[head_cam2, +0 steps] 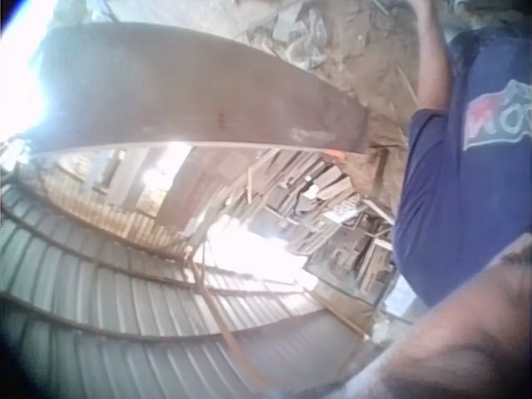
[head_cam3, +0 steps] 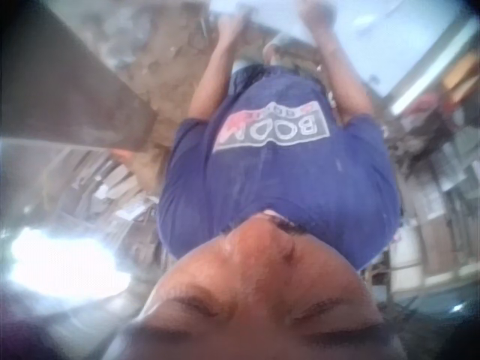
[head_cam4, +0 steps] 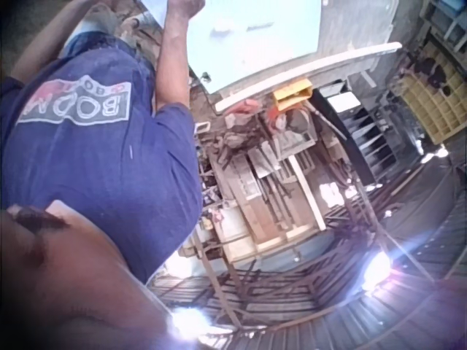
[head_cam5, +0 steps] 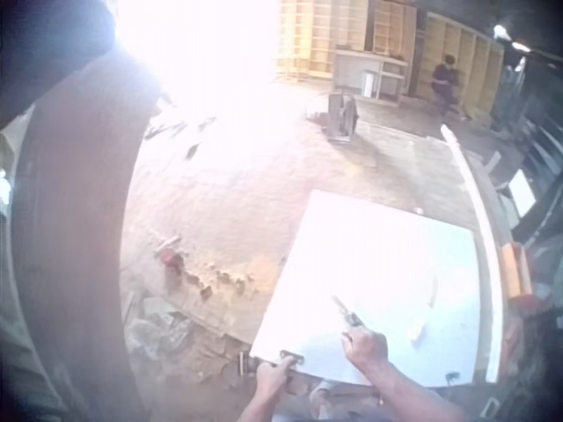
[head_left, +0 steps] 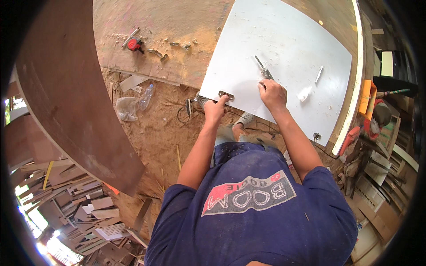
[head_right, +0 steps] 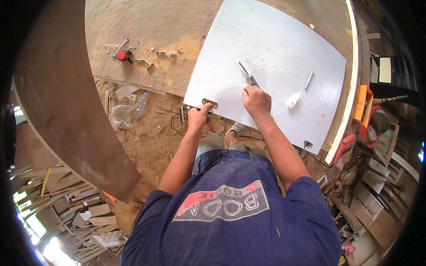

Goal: The person attaches metal hinges to a white cabinet door using a screwdriver and then attaches the door to a wooden cabinet frame by screwing the hinges into place.

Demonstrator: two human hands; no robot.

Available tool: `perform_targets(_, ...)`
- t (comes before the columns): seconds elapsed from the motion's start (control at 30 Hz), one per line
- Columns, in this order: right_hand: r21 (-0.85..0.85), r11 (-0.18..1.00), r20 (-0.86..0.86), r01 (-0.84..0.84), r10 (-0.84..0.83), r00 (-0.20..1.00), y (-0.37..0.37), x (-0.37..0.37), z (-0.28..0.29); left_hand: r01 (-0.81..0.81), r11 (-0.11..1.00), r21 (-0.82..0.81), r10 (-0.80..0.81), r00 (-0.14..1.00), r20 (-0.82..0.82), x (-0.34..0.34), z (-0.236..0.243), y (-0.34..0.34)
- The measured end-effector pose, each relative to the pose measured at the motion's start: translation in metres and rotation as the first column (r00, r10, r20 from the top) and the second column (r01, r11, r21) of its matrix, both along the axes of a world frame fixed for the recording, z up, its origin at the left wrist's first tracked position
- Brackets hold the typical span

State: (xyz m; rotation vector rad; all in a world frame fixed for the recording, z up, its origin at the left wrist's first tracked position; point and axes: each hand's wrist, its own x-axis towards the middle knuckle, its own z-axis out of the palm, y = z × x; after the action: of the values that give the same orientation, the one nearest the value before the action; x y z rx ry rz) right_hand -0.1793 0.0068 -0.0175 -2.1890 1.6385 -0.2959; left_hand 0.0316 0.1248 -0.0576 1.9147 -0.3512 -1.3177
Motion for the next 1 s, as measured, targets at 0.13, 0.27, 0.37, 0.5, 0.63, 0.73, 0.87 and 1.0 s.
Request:
perform_targets(0.13,-0.001,0.999,-0.054,-0.042,0.042,0.998,-0.004,0.003,-0.004,-0.034,0.999,-0.011,0.033,0.999,-0.03,-0.001,0.003,0.0)
perform_targets(0.27,0.043,0.986,0.179,-0.158,0.148,0.973,0.004,0.017,0.006,-0.028,1.0,0.009,0.028,1.0,0.006,0.005,-0.022,0.005)
perform_targets(0.37,0.248,0.946,0.396,-0.209,0.098,0.913,0.016,0.032,0.007,-0.035,0.999,-0.008,0.035,0.999,0.019,0.001,-0.03,0.008)
perform_targets(0.5,0.468,0.831,0.443,-0.299,0.073,0.894,0.017,0.049,0.008,-0.026,0.999,-0.024,0.027,0.998,0.053,0.005,-0.036,0.008)
perform_targets(0.63,0.526,0.775,0.474,-0.349,0.074,0.877,0.015,0.049,-0.007,-0.048,0.999,-0.008,0.048,0.998,0.028,0.003,-0.016,0.004)
perform_targets(0.73,0.607,0.715,0.473,-0.347,0.026,0.881,0.009,0.05,-0.007,-0.03,0.999,0.042,0.026,0.994,0.102,0.006,0.011,0.002)
perform_targets(0.87,0.635,0.689,0.45,-0.35,0.039,0.892,0.007,0.059,-0.003,-0.003,1.0,0.008,0.001,0.99,0.139,0.004,-0.028,0.01)
perform_targets(1.0,0.661,0.667,0.409,-0.343,0.063,0.91,0.005,0.061,-0.001,0.016,0.999,0.044,-0.023,0.987,0.159,0.001,-0.023,0.006)
